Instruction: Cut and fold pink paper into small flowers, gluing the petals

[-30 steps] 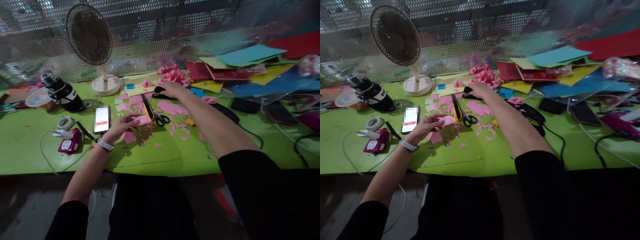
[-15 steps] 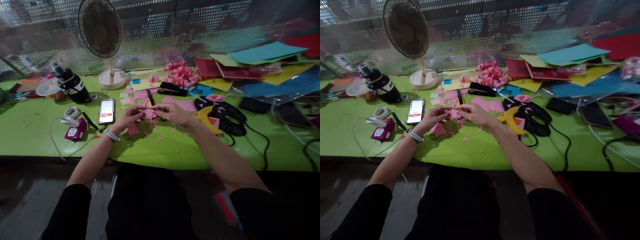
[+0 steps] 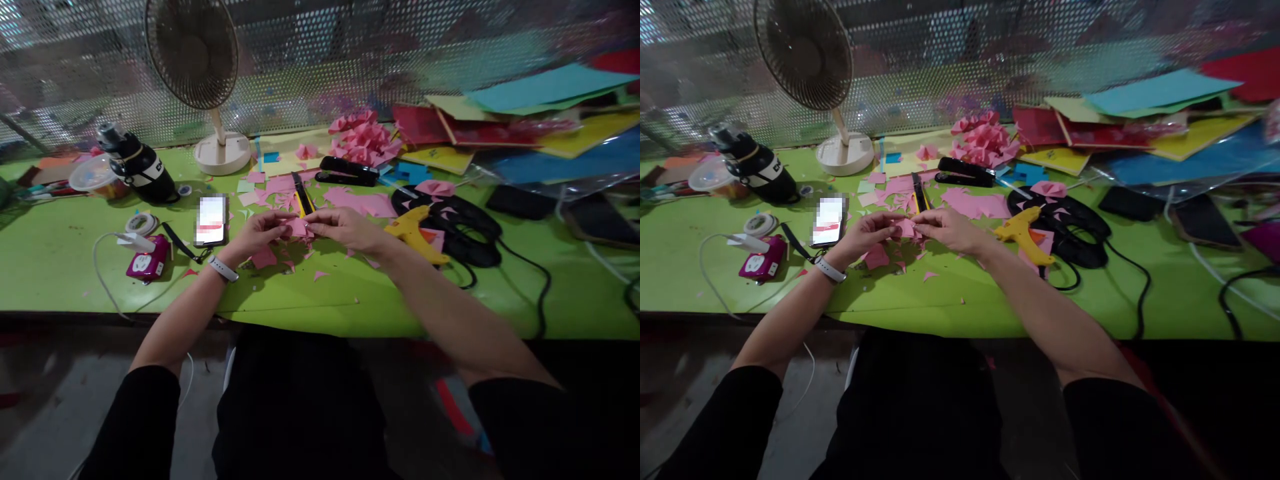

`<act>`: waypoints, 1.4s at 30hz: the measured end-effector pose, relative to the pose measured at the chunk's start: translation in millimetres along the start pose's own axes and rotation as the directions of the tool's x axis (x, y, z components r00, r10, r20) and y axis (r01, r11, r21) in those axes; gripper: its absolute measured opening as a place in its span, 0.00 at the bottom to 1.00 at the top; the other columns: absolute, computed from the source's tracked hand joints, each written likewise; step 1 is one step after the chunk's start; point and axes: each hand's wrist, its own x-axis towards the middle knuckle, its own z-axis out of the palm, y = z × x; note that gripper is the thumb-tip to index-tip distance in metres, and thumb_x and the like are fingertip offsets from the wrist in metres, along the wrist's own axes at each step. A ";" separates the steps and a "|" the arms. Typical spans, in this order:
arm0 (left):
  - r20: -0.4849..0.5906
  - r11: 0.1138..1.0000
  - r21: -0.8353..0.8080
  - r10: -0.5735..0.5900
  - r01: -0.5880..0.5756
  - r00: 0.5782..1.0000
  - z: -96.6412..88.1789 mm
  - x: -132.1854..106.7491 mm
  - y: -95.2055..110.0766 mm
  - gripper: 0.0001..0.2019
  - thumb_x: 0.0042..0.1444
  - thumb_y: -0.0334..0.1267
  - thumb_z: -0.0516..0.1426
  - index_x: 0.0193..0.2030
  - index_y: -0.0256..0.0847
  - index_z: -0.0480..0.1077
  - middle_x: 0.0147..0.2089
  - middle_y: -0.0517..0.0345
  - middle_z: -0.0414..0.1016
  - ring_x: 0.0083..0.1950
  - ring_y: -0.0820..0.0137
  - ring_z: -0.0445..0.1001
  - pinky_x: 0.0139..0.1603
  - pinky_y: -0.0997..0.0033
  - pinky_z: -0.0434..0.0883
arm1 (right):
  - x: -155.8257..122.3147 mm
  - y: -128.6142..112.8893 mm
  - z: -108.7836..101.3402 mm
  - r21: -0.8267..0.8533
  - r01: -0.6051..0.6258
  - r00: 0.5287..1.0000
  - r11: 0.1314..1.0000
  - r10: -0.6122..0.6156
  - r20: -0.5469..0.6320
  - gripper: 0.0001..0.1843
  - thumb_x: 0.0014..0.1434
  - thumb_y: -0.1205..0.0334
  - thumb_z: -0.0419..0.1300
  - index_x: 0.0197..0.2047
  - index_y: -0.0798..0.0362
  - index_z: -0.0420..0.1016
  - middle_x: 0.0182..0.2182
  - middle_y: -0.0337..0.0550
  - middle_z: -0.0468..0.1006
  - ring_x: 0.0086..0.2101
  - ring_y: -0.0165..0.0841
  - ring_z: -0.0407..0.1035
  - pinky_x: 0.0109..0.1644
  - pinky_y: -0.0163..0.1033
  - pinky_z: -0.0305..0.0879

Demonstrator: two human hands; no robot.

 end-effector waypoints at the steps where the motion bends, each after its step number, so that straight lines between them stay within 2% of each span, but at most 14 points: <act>1: 0.000 1.000 0.003 -0.006 0.006 1.000 0.0 0.0 0.1 0.18 0.60 0.35 0.62 0.58 0.40 0.73 0.42 0.54 0.80 0.40 0.75 0.79 0.40 0.76 0.75 | -0.2 -0.8 0.2 0.008 0.000 1.000 1.000 0.000 0.001 0.16 0.60 0.53 0.65 0.50 0.46 0.84 0.44 0.48 0.84 0.42 0.39 0.77 0.51 0.53 0.74; 12: -0.010 1.000 -0.004 -0.016 0.016 1.000 3.8 -2.1 4.4 0.18 0.59 0.34 0.62 0.57 0.39 0.74 0.44 0.53 0.81 0.40 0.75 0.79 0.41 0.75 0.76 | -3.5 -6.9 0.5 -0.008 -0.029 1.000 1.000 0.029 0.003 0.14 0.62 0.56 0.64 0.49 0.47 0.84 0.44 0.48 0.84 0.43 0.38 0.77 0.51 0.52 0.74; 17: -0.016 0.999 -0.009 -0.033 0.033 0.999 4.6 -2.9 5.9 0.17 0.60 0.33 0.61 0.56 0.39 0.74 0.42 0.54 0.81 0.39 0.76 0.79 0.41 0.75 0.76 | -1.3 -0.7 0.2 0.013 -0.012 1.000 1.000 0.012 0.004 0.15 0.60 0.53 0.65 0.49 0.47 0.84 0.43 0.47 0.84 0.42 0.39 0.77 0.50 0.52 0.74; 24: -0.010 0.999 0.013 -0.033 0.033 0.999 3.3 -2.6 6.0 0.17 0.60 0.33 0.61 0.57 0.39 0.74 0.44 0.52 0.81 0.40 0.75 0.79 0.41 0.75 0.76 | -2.6 -3.2 0.1 -0.058 -0.002 1.000 0.998 0.002 -0.006 0.17 0.62 0.53 0.63 0.51 0.47 0.83 0.42 0.48 0.84 0.41 0.40 0.77 0.47 0.52 0.75; 32: 0.010 1.000 -0.015 0.019 -0.019 1.000 2.0 -0.3 0.7 0.19 0.59 0.34 0.62 0.57 0.36 0.74 0.43 0.53 0.81 0.40 0.74 0.79 0.41 0.73 0.77 | 1.6 3.1 -0.2 0.091 -0.025 1.000 0.996 0.023 0.014 0.15 0.58 0.54 0.67 0.47 0.49 0.85 0.42 0.47 0.84 0.41 0.37 0.76 0.50 0.49 0.74; 38: 0.029 0.999 -0.009 0.038 -0.038 0.999 0.3 1.1 -2.4 0.18 0.60 0.35 0.62 0.57 0.37 0.73 0.44 0.52 0.81 0.40 0.74 0.80 0.40 0.74 0.77 | 0.6 2.5 0.4 0.078 -0.029 0.999 0.997 0.030 -0.015 0.15 0.58 0.53 0.67 0.46 0.50 0.85 0.38 0.47 0.83 0.39 0.39 0.75 0.48 0.50 0.73; 42: 0.031 0.998 0.024 0.060 -0.061 0.998 0.2 0.6 -2.4 0.18 0.61 0.35 0.62 0.58 0.37 0.73 0.43 0.52 0.81 0.40 0.74 0.80 0.40 0.73 0.77 | 0.2 3.4 0.5 0.100 -0.031 0.999 0.995 0.032 -0.009 0.16 0.57 0.53 0.68 0.46 0.49 0.85 0.39 0.47 0.83 0.40 0.39 0.75 0.48 0.50 0.72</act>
